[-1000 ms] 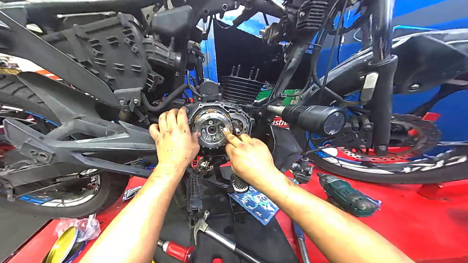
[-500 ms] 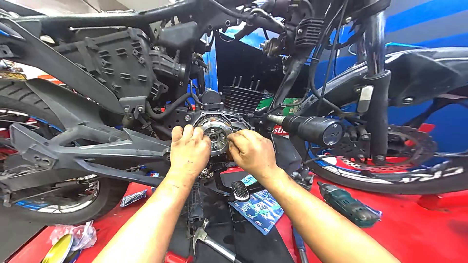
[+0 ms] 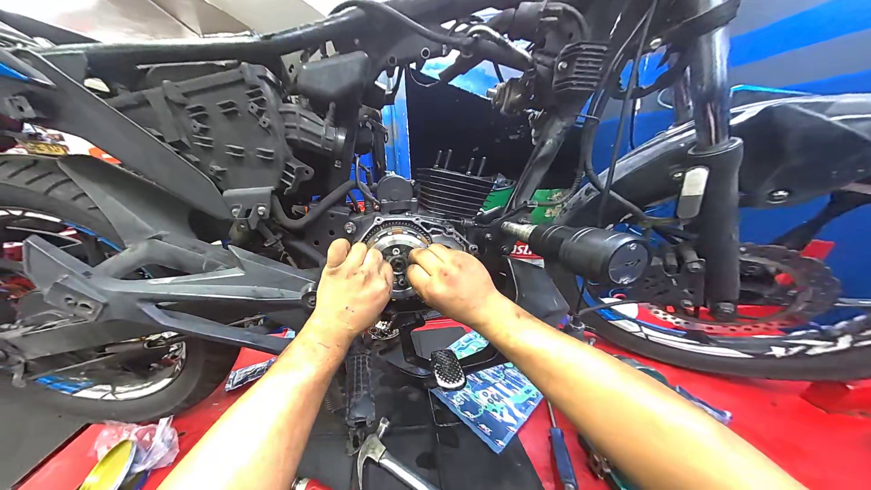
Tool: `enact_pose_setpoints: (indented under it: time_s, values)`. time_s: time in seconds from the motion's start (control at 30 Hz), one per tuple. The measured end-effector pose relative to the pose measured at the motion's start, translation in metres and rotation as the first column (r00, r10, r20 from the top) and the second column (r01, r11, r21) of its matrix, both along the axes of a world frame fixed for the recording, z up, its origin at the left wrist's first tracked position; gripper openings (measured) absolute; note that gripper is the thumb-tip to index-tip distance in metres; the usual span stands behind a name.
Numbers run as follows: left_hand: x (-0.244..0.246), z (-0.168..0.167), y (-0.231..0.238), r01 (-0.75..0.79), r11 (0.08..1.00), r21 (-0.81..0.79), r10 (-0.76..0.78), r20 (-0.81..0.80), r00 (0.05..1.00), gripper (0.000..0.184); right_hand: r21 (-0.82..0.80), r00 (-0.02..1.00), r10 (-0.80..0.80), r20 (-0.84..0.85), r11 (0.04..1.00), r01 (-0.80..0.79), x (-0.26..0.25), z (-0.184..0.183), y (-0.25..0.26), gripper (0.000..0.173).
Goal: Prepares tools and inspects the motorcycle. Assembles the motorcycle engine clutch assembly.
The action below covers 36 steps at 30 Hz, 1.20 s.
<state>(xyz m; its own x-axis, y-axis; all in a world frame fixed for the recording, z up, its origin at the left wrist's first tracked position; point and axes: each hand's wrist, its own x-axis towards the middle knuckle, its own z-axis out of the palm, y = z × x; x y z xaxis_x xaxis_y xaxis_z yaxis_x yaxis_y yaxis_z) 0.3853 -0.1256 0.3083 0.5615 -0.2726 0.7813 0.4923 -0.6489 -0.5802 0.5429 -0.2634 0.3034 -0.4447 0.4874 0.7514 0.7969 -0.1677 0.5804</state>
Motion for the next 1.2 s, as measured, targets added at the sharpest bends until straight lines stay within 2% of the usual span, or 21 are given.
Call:
enact_pose_setpoints:
  time_s: [0.2, 0.43, 0.67, 0.87, 0.97, 1.07, 1.2]
  values:
    - [0.001, 0.002, 0.004, 0.056, 0.998, -0.035, -0.057, -0.023, 0.998, 0.029, -0.004, 0.998, 0.057, 0.011, 0.998, -0.057, 0.006, -0.001, 0.002, 0.015]
    - [0.001, -0.001, 0.009, 0.109, 0.993, -0.045, -0.108, 0.014, 0.994, 0.032, -0.013, 0.991, 0.109, -0.072, 0.994, -0.111, 0.009, -0.002, 0.002, 0.013]
    - [-0.002, 0.001, 0.006, 0.103, 0.990, -0.099, -0.103, 0.007, 0.995, 0.031, -0.016, 0.994, 0.102, -0.032, 0.995, -0.102, 0.006, 0.002, 0.003, 0.013]
    - [0.000, 0.003, 0.007, 0.091, 0.986, -0.138, -0.092, 0.000, 0.996, 0.030, -0.121, 0.965, 0.137, -0.224, 0.979, -0.167, 0.005, 0.010, -0.003, 0.015]
    - [0.001, 0.001, 0.008, 0.097, 0.984, -0.147, -0.096, 0.010, 0.995, 0.030, -0.155, 0.956, 0.044, -0.292, 0.984, -0.092, -0.004, 0.014, -0.006, 0.022]
    - [-0.001, -0.001, 0.008, 0.110, 0.980, -0.168, -0.110, 0.009, 0.994, 0.027, -0.108, 0.947, -0.032, -0.319, 0.994, -0.003, -0.018, 0.014, 0.000, 0.025]
    - [-0.009, 0.004, 0.005, 0.250, 0.935, -0.252, -0.226, 0.119, 0.967, 0.023, -0.018, 0.927, -0.030, -0.375, 1.000, 0.025, -0.025, 0.010, 0.010, 0.020]
